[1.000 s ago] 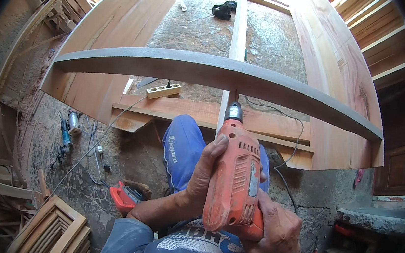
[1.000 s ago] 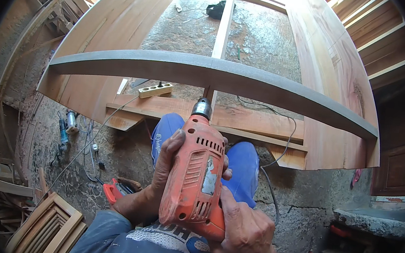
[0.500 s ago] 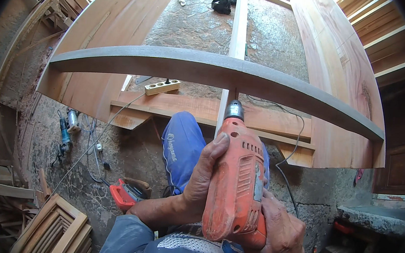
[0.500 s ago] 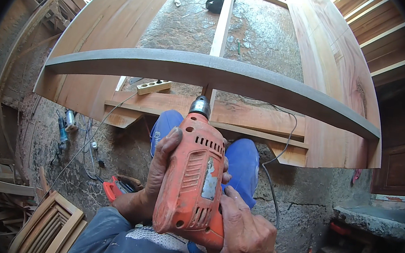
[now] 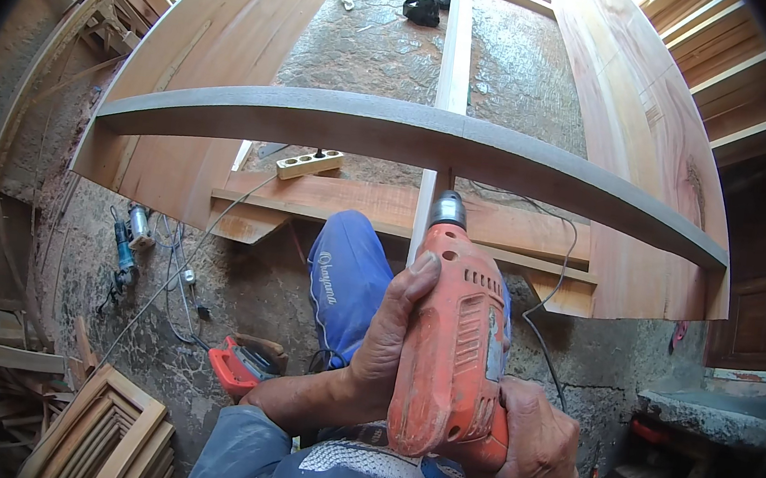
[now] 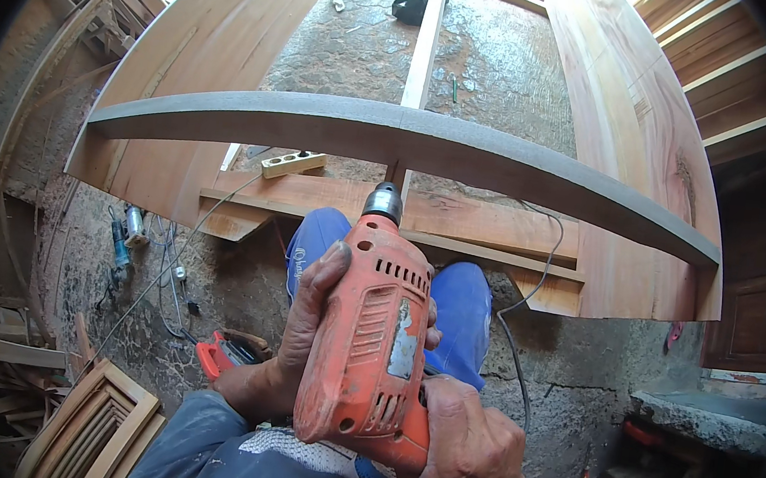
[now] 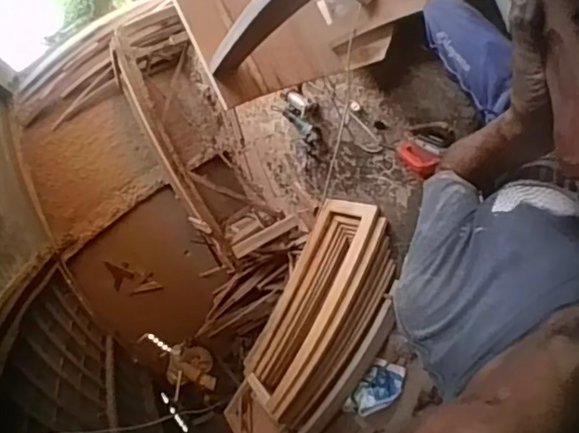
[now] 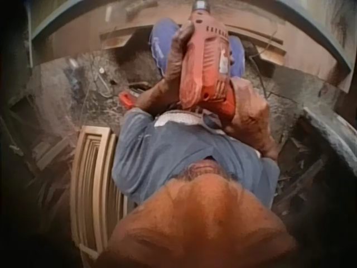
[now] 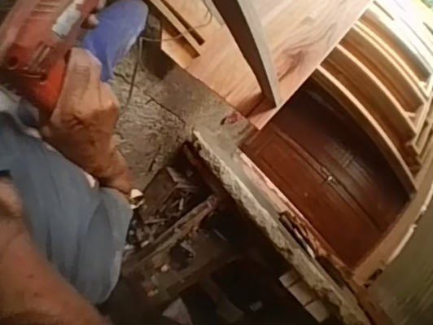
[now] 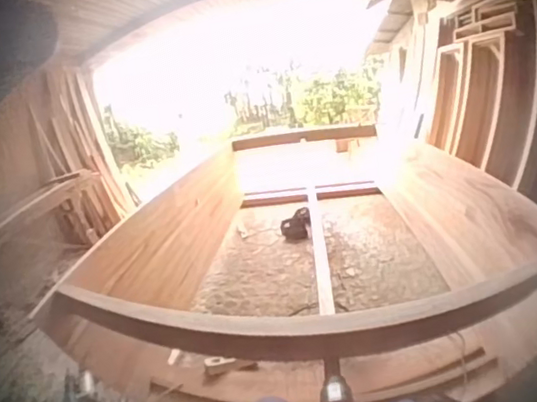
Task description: The person is assembling a wooden structure, likely a piece of furniture, using a power drill and a hammer. They are seen drilling screws into wooden planks, marking measurements with a pencil, and hammering nails to secure the pieces together.
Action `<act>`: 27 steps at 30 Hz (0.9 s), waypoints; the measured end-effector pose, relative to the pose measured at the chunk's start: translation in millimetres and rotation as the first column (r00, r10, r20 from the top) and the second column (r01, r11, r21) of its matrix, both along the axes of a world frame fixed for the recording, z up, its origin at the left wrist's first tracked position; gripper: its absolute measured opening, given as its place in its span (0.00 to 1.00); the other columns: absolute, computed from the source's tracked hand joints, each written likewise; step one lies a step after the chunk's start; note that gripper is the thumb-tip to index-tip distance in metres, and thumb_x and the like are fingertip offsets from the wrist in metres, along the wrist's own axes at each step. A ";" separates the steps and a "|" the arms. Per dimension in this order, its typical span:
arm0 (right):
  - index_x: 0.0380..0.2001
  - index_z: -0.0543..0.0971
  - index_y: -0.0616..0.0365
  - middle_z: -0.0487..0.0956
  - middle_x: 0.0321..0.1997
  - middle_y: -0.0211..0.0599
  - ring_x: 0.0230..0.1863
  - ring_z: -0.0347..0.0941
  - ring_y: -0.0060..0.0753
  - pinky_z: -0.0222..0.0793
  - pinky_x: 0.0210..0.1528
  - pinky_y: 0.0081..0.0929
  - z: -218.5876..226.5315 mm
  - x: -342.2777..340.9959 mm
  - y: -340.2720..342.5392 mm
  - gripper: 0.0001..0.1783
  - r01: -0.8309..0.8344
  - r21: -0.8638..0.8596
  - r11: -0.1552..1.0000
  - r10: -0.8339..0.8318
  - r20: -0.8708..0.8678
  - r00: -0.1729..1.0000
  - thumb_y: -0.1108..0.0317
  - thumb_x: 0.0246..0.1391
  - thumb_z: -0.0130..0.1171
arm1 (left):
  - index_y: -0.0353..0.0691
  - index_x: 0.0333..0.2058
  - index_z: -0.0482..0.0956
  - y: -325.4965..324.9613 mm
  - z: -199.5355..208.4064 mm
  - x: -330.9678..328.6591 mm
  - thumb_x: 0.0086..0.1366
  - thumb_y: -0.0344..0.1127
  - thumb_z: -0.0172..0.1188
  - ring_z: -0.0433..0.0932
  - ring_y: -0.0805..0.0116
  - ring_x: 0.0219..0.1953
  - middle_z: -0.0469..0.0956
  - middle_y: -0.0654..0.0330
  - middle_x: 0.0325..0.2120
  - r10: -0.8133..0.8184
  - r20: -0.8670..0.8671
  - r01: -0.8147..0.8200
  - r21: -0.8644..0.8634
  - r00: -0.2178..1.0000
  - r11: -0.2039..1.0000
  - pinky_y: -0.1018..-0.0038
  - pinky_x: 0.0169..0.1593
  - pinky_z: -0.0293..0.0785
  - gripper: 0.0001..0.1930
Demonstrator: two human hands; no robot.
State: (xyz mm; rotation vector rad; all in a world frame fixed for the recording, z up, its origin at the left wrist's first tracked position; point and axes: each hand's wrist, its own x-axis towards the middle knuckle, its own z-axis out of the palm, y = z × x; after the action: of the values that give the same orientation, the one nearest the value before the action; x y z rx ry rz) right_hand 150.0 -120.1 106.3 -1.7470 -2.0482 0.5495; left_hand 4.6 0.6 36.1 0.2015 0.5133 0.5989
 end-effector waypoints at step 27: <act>0.46 0.73 0.68 0.78 0.34 0.47 0.30 0.80 0.48 0.78 0.34 0.40 12.7 -12.1 9.1 0.42 -0.013 -0.085 0.996 0.021 0.096 0.995 0.45 0.39 0.79 | 0.37 0.55 0.67 3.5 -11.1 -2.9 0.66 0.69 0.52 0.82 0.59 0.41 0.77 0.50 0.39 -0.006 0.280 0.025 -0.063 0.960 0.998 0.62 0.46 0.84 0.37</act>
State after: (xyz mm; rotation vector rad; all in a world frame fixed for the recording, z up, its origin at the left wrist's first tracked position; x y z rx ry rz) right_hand 137.9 -110.9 119.0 -1.8394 -2.1368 0.5746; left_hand 1.6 4.2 25.0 0.0563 0.2560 0.5831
